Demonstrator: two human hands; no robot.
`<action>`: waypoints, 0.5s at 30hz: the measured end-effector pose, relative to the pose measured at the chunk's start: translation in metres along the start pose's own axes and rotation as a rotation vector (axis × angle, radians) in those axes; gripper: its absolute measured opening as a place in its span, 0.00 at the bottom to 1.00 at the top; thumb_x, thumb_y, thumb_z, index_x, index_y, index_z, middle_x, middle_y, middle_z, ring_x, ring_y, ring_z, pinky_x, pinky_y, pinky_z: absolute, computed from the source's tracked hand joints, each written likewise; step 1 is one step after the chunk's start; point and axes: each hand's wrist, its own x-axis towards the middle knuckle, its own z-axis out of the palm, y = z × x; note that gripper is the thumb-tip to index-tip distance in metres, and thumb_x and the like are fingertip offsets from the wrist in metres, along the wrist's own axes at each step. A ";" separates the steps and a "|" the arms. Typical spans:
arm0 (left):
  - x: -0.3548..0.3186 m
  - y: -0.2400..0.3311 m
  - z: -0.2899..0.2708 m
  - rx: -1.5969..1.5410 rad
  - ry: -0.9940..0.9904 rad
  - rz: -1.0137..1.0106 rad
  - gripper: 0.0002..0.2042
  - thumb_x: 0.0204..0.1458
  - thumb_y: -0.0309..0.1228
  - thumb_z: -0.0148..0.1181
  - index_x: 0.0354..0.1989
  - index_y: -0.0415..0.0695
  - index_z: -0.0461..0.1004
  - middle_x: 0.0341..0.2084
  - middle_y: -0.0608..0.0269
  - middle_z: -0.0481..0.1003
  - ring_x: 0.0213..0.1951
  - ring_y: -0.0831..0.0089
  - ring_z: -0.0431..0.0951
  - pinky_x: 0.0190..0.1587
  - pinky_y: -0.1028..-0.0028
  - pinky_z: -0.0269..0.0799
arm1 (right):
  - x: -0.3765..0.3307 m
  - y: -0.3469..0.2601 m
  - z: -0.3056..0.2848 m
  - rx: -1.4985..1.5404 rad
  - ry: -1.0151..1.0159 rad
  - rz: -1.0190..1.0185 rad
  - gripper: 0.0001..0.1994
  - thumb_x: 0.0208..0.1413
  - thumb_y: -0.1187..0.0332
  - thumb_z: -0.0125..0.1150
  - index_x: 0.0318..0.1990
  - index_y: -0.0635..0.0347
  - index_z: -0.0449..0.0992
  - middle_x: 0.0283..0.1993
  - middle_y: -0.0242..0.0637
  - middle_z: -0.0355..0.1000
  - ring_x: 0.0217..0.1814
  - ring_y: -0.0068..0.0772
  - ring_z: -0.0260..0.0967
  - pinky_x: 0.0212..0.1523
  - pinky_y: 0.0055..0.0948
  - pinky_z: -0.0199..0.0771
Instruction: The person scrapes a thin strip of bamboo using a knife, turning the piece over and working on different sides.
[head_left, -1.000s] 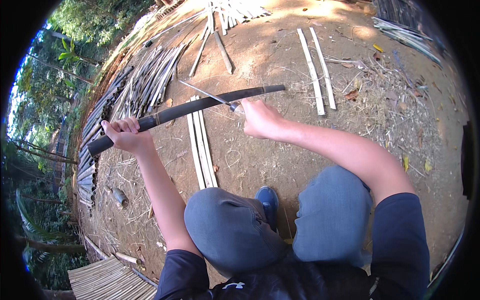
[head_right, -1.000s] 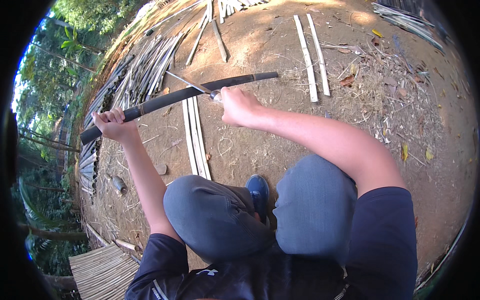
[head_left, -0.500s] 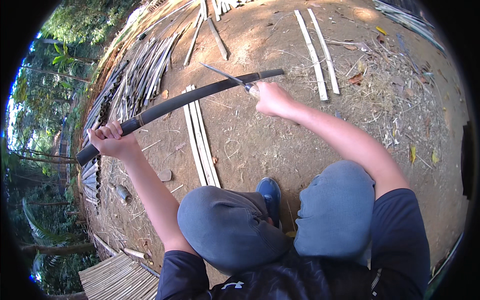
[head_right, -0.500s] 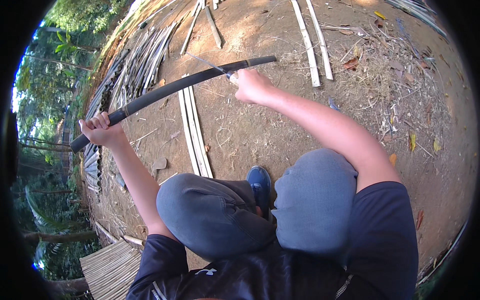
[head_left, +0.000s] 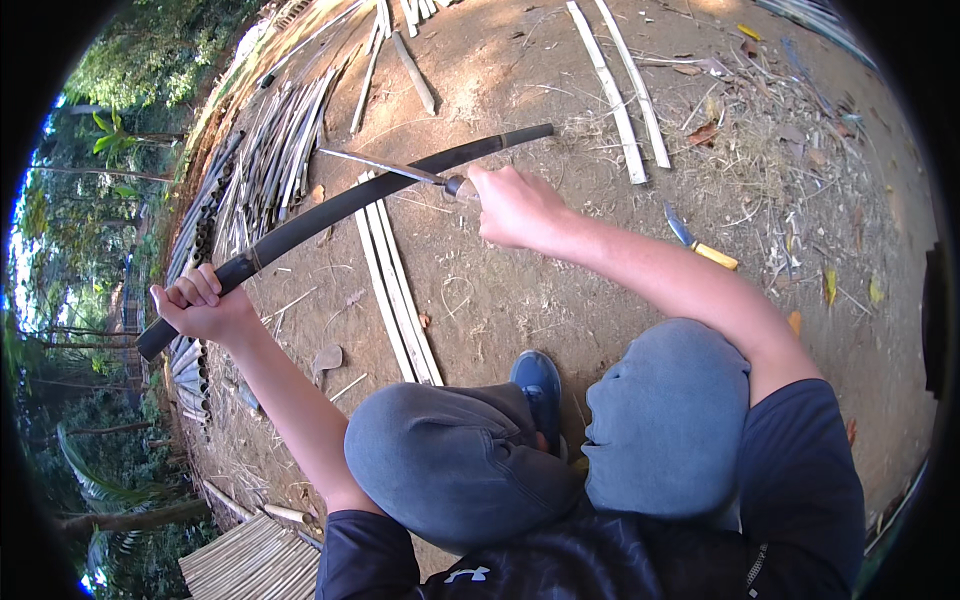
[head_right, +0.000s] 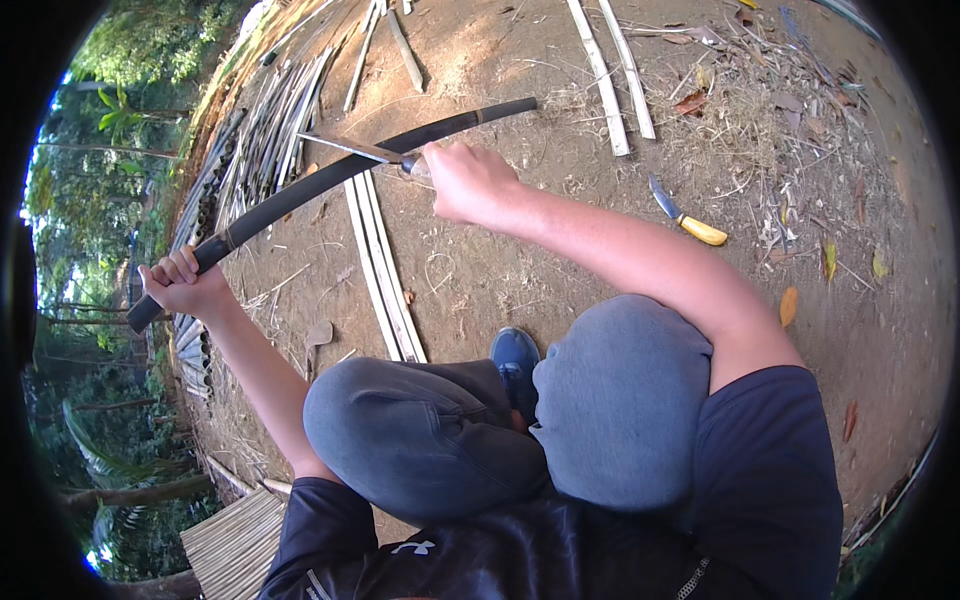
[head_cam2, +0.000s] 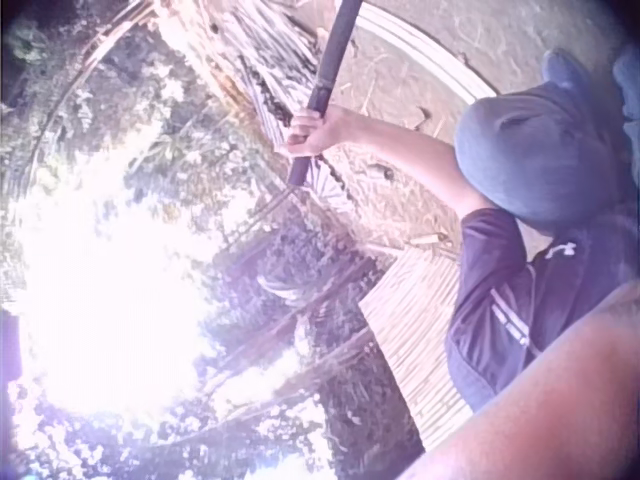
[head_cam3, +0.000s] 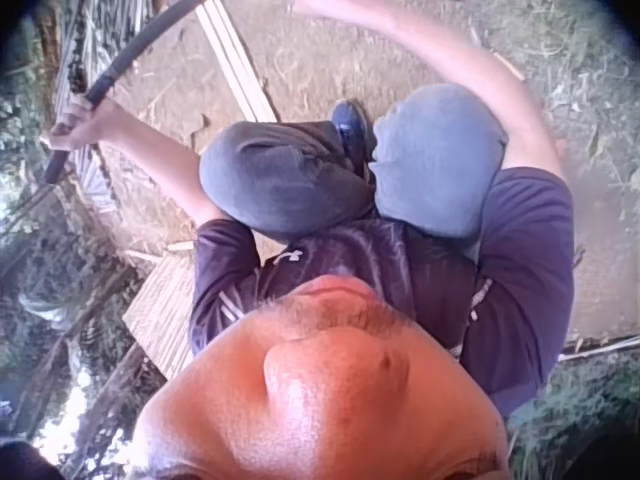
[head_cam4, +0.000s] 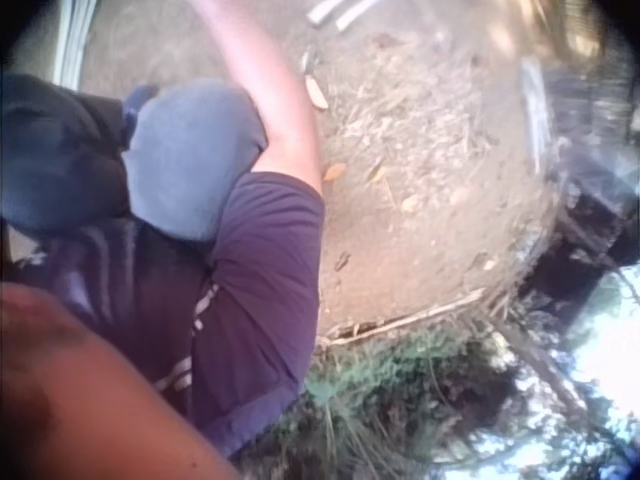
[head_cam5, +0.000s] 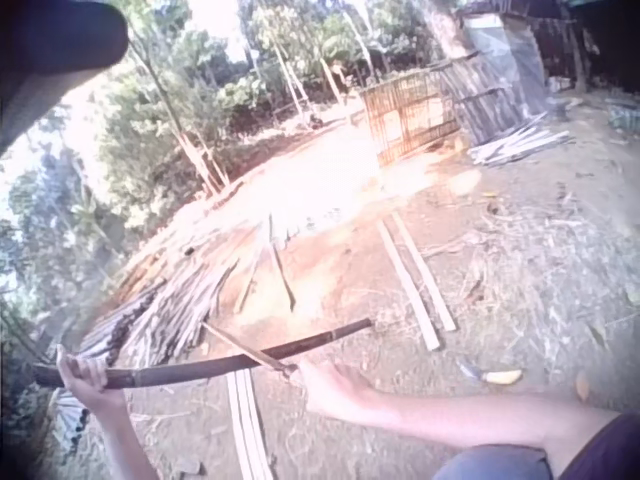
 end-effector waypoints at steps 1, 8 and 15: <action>-0.001 -0.001 0.001 0.024 0.010 0.003 0.23 0.66 0.38 0.48 0.16 0.55 0.49 0.09 0.74 0.50 0.10 0.81 0.49 0.15 0.79 0.49 | 0.006 0.010 0.002 0.024 0.019 0.006 0.18 0.52 0.83 0.54 0.53 0.73 0.68 0.29 0.44 0.73 0.25 0.29 0.71 0.16 0.25 0.68; 0.001 -0.002 0.003 0.096 0.085 0.019 0.23 0.67 0.38 0.46 0.17 0.55 0.49 0.09 0.74 0.49 0.11 0.81 0.50 0.17 0.78 0.50 | 0.023 0.037 0.028 0.108 0.105 0.122 0.17 0.52 0.78 0.61 0.51 0.71 0.69 0.31 0.45 0.74 0.23 0.32 0.72 0.17 0.29 0.71; 0.003 -0.008 0.003 0.118 0.092 0.013 0.23 0.65 0.40 0.48 0.17 0.55 0.49 0.09 0.74 0.49 0.11 0.80 0.49 0.18 0.78 0.51 | 0.041 0.070 0.023 0.076 0.065 0.232 0.17 0.53 0.76 0.61 0.50 0.69 0.71 0.34 0.42 0.74 0.27 0.30 0.72 0.22 0.29 0.73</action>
